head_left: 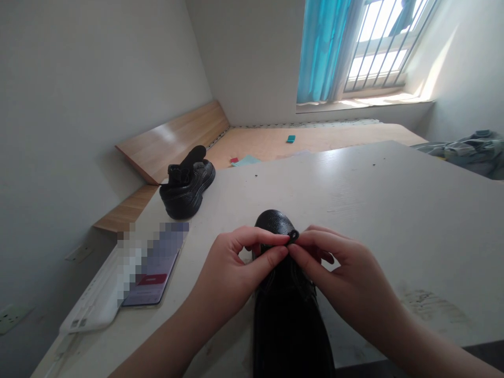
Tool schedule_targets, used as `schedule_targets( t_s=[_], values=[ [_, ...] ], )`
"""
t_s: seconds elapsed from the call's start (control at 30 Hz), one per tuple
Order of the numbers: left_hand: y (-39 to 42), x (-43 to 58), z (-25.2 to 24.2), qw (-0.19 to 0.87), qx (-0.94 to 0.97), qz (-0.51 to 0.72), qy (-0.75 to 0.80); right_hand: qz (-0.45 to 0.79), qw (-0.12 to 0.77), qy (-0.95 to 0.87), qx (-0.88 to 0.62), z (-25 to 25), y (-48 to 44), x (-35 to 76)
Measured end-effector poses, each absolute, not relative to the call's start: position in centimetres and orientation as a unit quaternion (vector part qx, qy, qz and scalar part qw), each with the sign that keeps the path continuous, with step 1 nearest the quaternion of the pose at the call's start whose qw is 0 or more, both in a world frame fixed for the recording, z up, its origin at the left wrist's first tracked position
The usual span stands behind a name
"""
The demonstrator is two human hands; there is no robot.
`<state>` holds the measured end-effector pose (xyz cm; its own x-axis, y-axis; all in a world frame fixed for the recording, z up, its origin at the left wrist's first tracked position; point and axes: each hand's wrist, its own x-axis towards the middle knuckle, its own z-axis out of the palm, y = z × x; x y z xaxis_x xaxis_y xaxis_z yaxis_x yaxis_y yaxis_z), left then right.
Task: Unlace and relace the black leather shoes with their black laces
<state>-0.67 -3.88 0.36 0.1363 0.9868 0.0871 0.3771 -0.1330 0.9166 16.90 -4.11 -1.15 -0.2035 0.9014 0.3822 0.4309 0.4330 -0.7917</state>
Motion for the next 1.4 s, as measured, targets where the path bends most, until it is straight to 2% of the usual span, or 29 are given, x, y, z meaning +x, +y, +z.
schedule_targets(
  t_s=[0.2,0.4,0.5,0.7,0.83,0.97,1.17,1.4],
  values=[
    [-4.2,-0.5,0.7,0.345,0.659,0.401,0.534,0.33,0.487,-0.67,-0.453,-1.8,-4.2,16.5],
    [-3.7,-0.4,0.8,0.416,0.616,0.408,0.53,0.442,0.496,-0.619,-0.42,-2.1,-4.1,16.3],
    [-3.6,-0.5,0.6,0.404,0.625,0.387,0.545,0.482,0.496,-0.6,-0.403,-2.3,-3.9,16.4],
    [-4.1,-0.6,0.2,0.307,0.701,0.395,0.507,0.461,0.497,-0.605,-0.416,-2.3,-3.8,16.4],
    [-4.4,-0.5,0.1,0.282,0.713,0.401,0.501,0.456,0.511,-0.595,-0.421,-2.1,-3.8,15.9],
    [-4.3,-0.2,-0.1,0.312,0.695,0.408,0.503,0.453,0.529,-0.587,-0.413,-1.9,-3.8,15.6],
    [-3.9,0.0,-0.5,0.42,0.649,0.41,0.485,0.449,0.512,-0.603,-0.415,-2.1,-4.0,16.1],
    [-3.7,-0.2,-0.2,0.455,0.632,0.399,0.484,0.315,0.461,-0.714,-0.423,-2.5,-4.3,16.7]
  ],
)
